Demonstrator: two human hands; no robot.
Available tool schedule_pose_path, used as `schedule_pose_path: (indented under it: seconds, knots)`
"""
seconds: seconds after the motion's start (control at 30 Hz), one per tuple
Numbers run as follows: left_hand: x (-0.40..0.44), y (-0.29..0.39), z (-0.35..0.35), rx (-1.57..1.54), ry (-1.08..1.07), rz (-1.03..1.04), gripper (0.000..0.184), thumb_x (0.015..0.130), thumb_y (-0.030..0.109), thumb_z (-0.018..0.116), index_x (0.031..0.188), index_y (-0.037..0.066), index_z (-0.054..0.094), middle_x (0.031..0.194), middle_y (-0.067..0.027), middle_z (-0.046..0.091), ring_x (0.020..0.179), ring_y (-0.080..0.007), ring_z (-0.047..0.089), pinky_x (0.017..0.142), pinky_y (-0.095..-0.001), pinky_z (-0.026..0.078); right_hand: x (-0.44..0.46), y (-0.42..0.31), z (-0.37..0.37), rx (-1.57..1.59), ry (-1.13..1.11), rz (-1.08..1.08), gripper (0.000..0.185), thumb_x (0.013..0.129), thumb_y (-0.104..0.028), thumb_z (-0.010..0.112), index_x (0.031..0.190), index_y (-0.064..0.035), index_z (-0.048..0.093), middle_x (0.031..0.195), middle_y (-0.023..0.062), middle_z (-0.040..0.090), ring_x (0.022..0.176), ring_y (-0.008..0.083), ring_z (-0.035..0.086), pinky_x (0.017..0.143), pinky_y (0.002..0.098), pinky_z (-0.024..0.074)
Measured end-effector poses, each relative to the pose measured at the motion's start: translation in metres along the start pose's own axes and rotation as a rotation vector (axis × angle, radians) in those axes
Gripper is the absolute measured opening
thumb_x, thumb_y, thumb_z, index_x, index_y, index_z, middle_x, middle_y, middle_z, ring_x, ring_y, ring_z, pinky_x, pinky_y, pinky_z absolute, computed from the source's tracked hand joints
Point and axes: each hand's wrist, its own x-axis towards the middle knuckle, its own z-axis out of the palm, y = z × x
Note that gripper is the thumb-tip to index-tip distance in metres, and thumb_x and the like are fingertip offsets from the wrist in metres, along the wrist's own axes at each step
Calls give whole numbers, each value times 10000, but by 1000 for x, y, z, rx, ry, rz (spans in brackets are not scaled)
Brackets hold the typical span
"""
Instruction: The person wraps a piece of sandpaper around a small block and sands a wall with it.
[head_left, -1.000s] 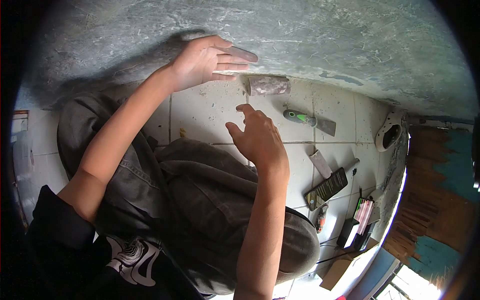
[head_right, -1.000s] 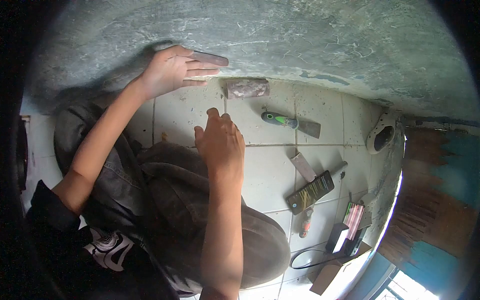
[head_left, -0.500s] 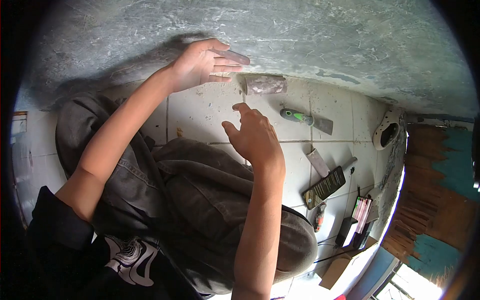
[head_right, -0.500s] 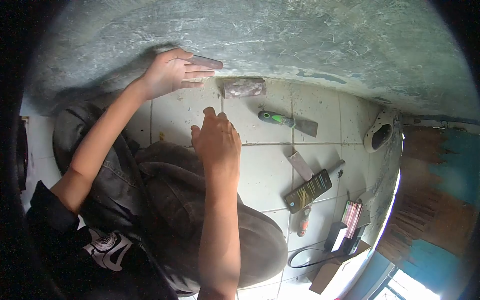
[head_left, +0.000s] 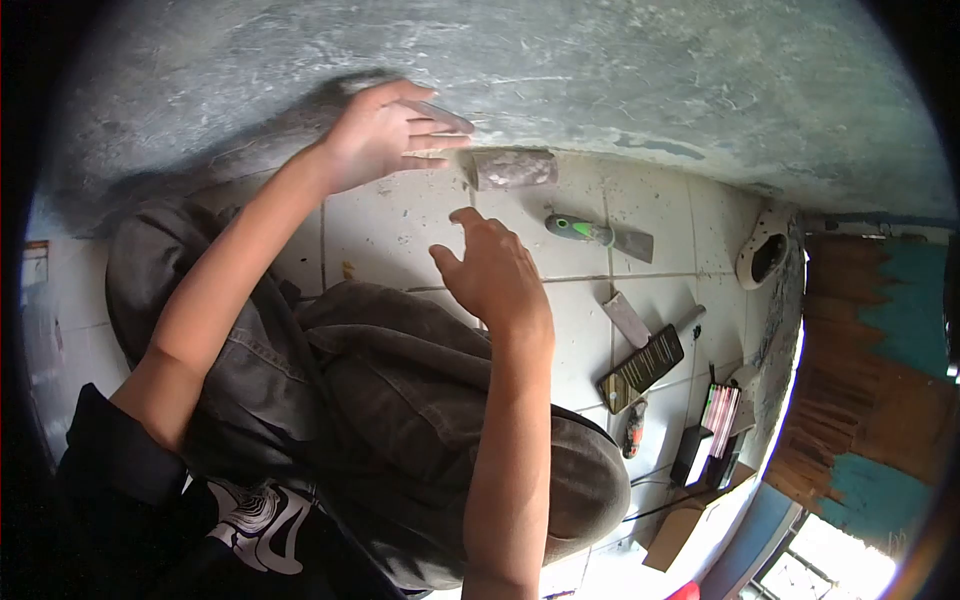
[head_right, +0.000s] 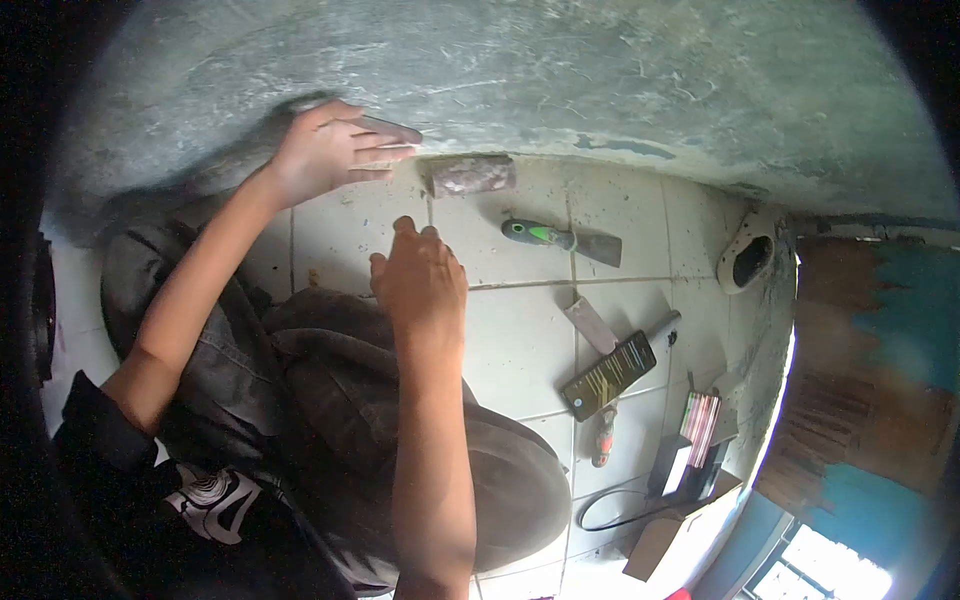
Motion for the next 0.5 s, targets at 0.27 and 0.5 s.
schedule_pose_path:
  seconds: [0.27, 0.5]
  knots:
    - [1, 2, 2, 110, -5, 4, 687, 840, 463, 407, 1254, -85, 421, 1365, -177, 385, 1268, -242, 377, 990, -355, 350, 0, -1, 0, -6, -9, 4, 434, 815, -275, 605, 1186, -63, 523, 1142, 182, 573, 1091, 309, 531, 936, 408, 411]
    - [3, -3, 0, 109, 7, -11, 661, 847, 444, 401, 1256, -75, 418, 1367, -173, 383, 1269, -239, 376, 964, -341, 364, 1, -1, 1, -2, -9, 3, 435, 815, -276, 605, 1187, -65, 522, 1147, 183, 570, 1084, 311, 538, 929, 409, 417]
